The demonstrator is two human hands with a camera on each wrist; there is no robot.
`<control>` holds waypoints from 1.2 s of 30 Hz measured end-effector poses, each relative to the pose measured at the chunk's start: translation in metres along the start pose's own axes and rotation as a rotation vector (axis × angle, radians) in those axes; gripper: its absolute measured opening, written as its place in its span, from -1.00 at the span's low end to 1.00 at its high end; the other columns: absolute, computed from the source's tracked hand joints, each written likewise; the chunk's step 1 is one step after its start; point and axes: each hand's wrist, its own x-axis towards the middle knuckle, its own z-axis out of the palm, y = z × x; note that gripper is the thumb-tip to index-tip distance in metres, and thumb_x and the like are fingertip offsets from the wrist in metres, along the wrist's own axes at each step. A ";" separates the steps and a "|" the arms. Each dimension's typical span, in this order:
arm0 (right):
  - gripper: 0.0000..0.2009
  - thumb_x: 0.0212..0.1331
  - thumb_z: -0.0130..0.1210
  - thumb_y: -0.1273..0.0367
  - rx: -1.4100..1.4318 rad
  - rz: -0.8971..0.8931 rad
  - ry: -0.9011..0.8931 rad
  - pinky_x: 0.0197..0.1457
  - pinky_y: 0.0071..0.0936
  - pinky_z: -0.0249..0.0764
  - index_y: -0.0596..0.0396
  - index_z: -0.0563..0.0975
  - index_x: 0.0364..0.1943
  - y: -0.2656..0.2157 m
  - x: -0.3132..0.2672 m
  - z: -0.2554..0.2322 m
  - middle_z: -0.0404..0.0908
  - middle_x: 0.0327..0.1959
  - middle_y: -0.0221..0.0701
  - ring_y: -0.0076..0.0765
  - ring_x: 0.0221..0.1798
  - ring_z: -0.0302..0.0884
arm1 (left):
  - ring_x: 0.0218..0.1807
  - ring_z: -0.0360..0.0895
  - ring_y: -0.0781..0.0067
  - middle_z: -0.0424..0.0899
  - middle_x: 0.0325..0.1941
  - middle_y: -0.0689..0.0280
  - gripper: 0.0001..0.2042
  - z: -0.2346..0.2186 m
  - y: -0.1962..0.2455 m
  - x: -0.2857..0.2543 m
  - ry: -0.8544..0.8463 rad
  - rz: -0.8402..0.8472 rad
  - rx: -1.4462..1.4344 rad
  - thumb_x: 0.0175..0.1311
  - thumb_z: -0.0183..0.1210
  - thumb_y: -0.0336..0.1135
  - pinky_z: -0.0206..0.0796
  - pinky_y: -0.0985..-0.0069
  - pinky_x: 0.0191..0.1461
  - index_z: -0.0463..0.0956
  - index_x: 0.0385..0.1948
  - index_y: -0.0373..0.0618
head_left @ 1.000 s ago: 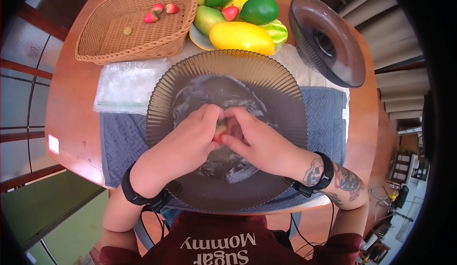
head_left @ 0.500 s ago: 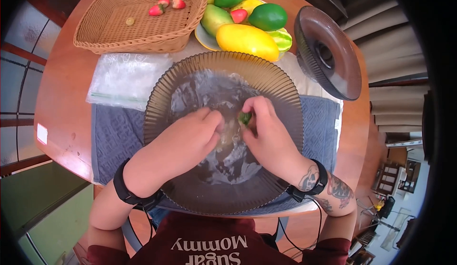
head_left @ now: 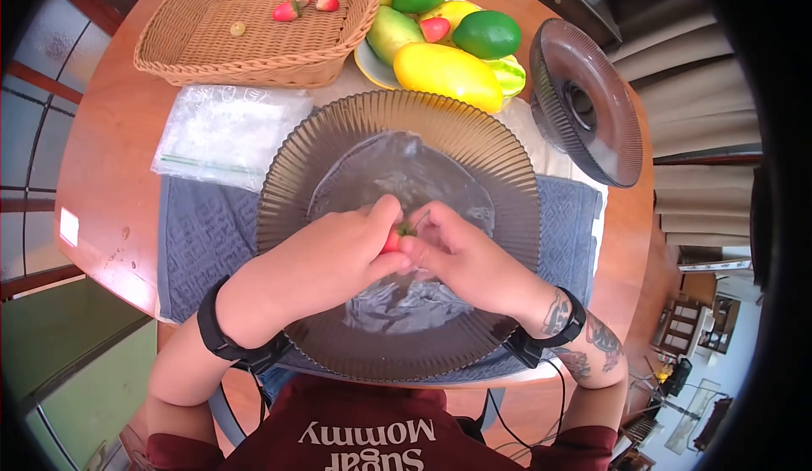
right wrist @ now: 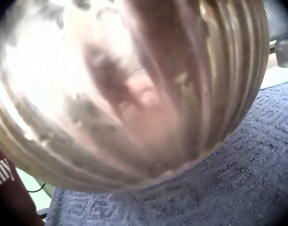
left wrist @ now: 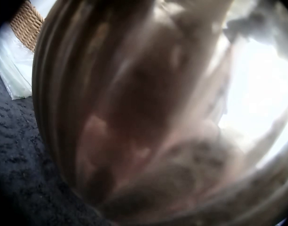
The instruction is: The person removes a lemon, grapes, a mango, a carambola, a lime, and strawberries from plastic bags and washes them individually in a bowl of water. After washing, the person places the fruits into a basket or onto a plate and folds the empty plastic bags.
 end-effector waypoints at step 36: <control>-0.63 0.26 0.14 0.12 -0.667 -0.029 0.191 -0.25 -0.04 0.52 0.21 0.46 -0.34 -0.013 -0.005 -0.004 0.63 -0.45 -0.01 0.20 -0.33 0.62 | -0.40 0.57 -0.21 0.58 -0.52 -0.07 -0.74 0.012 -0.005 0.003 -0.070 0.036 0.211 0.48 -0.04 -0.20 0.36 0.01 -0.30 0.31 -0.23 -0.28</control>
